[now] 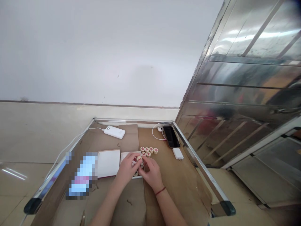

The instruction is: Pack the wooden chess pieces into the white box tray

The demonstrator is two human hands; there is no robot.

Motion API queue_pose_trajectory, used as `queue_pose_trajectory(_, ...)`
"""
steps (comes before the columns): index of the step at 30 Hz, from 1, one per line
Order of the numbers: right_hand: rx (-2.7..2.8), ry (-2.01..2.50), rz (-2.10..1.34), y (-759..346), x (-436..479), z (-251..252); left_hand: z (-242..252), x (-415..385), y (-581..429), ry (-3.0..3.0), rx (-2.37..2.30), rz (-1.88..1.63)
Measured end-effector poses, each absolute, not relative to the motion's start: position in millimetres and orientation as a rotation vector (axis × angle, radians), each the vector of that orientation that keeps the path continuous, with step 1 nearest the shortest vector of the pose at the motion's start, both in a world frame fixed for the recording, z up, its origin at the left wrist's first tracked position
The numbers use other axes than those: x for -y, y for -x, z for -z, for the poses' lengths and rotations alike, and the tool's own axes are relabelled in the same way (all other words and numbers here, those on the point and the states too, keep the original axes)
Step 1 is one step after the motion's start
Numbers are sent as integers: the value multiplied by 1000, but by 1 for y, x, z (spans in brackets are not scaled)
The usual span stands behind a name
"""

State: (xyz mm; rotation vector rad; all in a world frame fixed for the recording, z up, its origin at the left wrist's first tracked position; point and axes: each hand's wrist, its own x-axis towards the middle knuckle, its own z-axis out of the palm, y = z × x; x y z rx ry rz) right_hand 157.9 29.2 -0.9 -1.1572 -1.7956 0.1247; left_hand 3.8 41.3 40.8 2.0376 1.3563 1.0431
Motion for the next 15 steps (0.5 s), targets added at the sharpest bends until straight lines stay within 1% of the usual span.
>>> queue_pose_trajectory(4, 1794, 1123, -147, -156, -27, 1, -42, -28, -9, -1912, -1296, -1066)
queue_pose_trajectory(7, 1725, 1173, -136, -161, -27, 1, -41, -22, -9, -1838, -1376, -1142)
queue_pose_trajectory(12, 1341, 1501, -71, -185, -37, 11, -33, -15, 11, -1859, -1632, -1387)
queue_pose_trajectory(15, 1354, 1648, -80, -194, -42, 19, -23, -12, 25, -1978, -1603, -1457)
